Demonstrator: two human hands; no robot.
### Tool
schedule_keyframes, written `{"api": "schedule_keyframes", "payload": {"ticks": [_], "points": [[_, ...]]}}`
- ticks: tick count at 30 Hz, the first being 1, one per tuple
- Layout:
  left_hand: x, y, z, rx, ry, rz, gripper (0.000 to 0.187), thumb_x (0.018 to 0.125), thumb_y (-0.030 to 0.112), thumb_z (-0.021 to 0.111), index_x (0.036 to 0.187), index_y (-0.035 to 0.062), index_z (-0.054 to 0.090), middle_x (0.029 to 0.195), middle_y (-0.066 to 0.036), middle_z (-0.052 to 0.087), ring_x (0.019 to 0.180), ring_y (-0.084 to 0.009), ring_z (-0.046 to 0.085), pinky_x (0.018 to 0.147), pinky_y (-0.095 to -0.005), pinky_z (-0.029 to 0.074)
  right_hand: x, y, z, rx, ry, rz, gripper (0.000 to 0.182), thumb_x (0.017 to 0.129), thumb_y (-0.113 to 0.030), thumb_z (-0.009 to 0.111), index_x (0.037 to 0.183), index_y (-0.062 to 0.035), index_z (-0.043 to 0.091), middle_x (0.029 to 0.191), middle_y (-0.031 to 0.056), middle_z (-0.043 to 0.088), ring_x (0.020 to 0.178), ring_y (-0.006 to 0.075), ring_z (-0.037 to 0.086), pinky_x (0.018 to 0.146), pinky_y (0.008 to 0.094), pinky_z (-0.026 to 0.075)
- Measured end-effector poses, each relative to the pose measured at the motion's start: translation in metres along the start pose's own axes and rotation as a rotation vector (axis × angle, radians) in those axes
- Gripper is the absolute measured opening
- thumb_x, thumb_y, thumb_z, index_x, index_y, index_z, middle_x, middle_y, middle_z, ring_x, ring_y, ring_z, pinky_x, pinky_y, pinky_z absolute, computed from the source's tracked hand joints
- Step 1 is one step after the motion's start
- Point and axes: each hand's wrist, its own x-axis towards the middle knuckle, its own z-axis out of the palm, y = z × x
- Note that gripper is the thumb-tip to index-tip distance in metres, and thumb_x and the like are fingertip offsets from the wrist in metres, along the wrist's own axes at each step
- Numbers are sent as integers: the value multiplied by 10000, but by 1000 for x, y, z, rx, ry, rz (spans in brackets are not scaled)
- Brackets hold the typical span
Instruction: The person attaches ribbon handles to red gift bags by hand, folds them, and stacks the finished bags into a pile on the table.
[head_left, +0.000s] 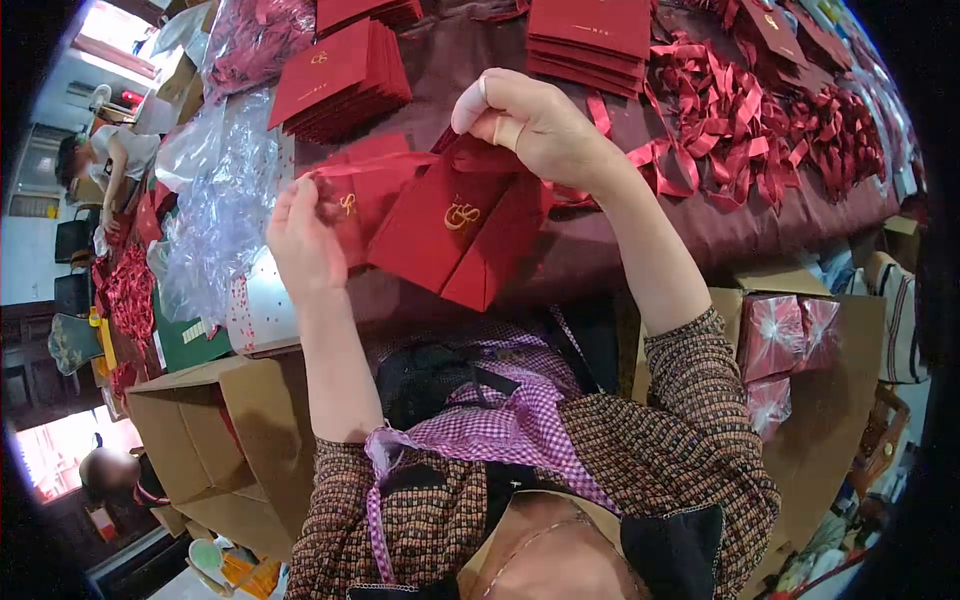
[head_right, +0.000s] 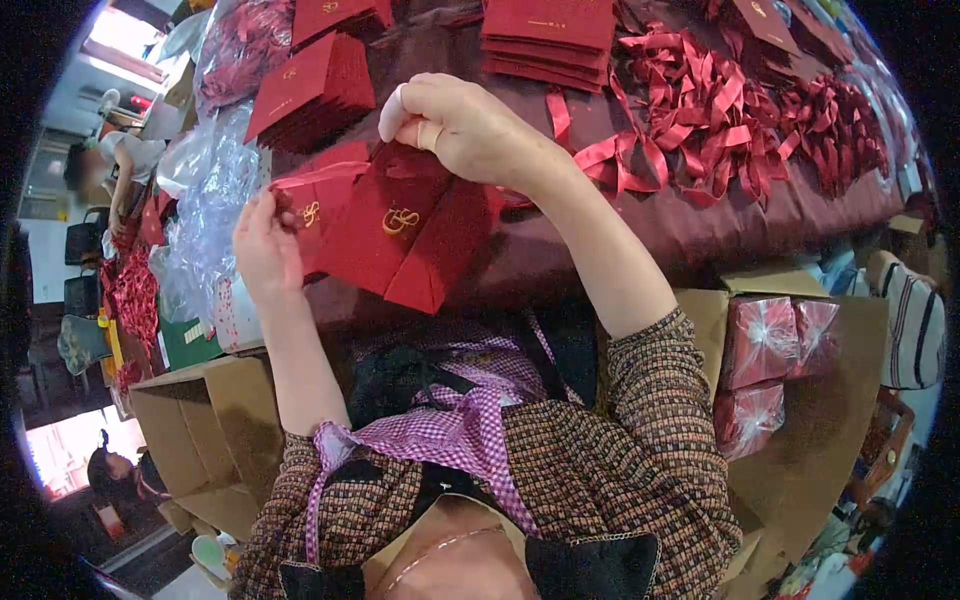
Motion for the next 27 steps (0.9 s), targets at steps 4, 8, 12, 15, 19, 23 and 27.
{"api": "schedule_keyframes", "payload": {"ticks": [4, 8, 12, 15, 19, 23, 27], "points": [[-15, 10, 15, 633, 89, 430, 154, 900, 72, 571, 1016, -24, 603, 873, -41, 604, 752, -93, 531, 703, -223, 435, 2, 0, 1, 14, 8, 41, 76, 850, 39, 565, 898, -15, 589, 884, 45, 602, 843, 127, 574, 770, 247, 462], [-45, 34, 30, 854, -411, 392, 71, 831, 42, 641, 881, -8, 631, 846, -64, 563, 758, -147, 541, 671, -266, 446, 5, -3, 3, 10, -5, 111, 90, 850, 42, 565, 912, -11, 602, 859, 42, 614, 819, 119, 579, 748, 248, 468], [-54, 19, 41, 966, -486, 466, 164, 746, 22, 707, 881, -18, 622, 822, -96, 545, 729, -196, 551, 617, -287, 447, 8, 1, 8, -42, -15, 71, 102, 858, 17, 573, 942, -25, 613, 837, 38, 618, 784, 112, 574, 706, 248, 469], [-45, 15, 36, 958, -441, 482, 113, 757, 25, 695, 821, -19, 613, 801, -86, 535, 707, -184, 536, 606, -287, 438, 2, 0, 1, -1, -9, 143, 184, 868, -26, 590, 1050, -51, 601, 845, 34, 618, 780, 108, 573, 689, 259, 474], [-32, 20, 21, 978, -361, 487, 77, 788, 27, 677, 806, -14, 614, 782, -75, 524, 681, -160, 510, 604, -262, 414, -22, 11, -29, -118, -1, 123, 355, 846, -156, 669, 1162, -39, 556, 954, 47, 609, 836, 127, 594, 742, 276, 492], [-31, 25, 20, 967, -297, 444, 90, 807, 38, 677, 785, -22, 614, 734, -33, 504, 661, -100, 476, 581, -246, 389, -52, 22, -39, -370, -327, 191, 336, 795, -206, 696, 1059, -19, 602, 1015, 131, 615, 925, 282, 594, 858, 338, 453], [-29, 25, 19, 971, -266, 413, 73, 815, 49, 672, 793, -8, 633, 655, -10, 519, 605, -68, 450, 548, -238, 371, -55, 27, -34, -397, -216, 250, 204, 813, -152, 662, 961, -18, 623, 906, 116, 636, 894, 286, 596, 818, 342, 462]]}}
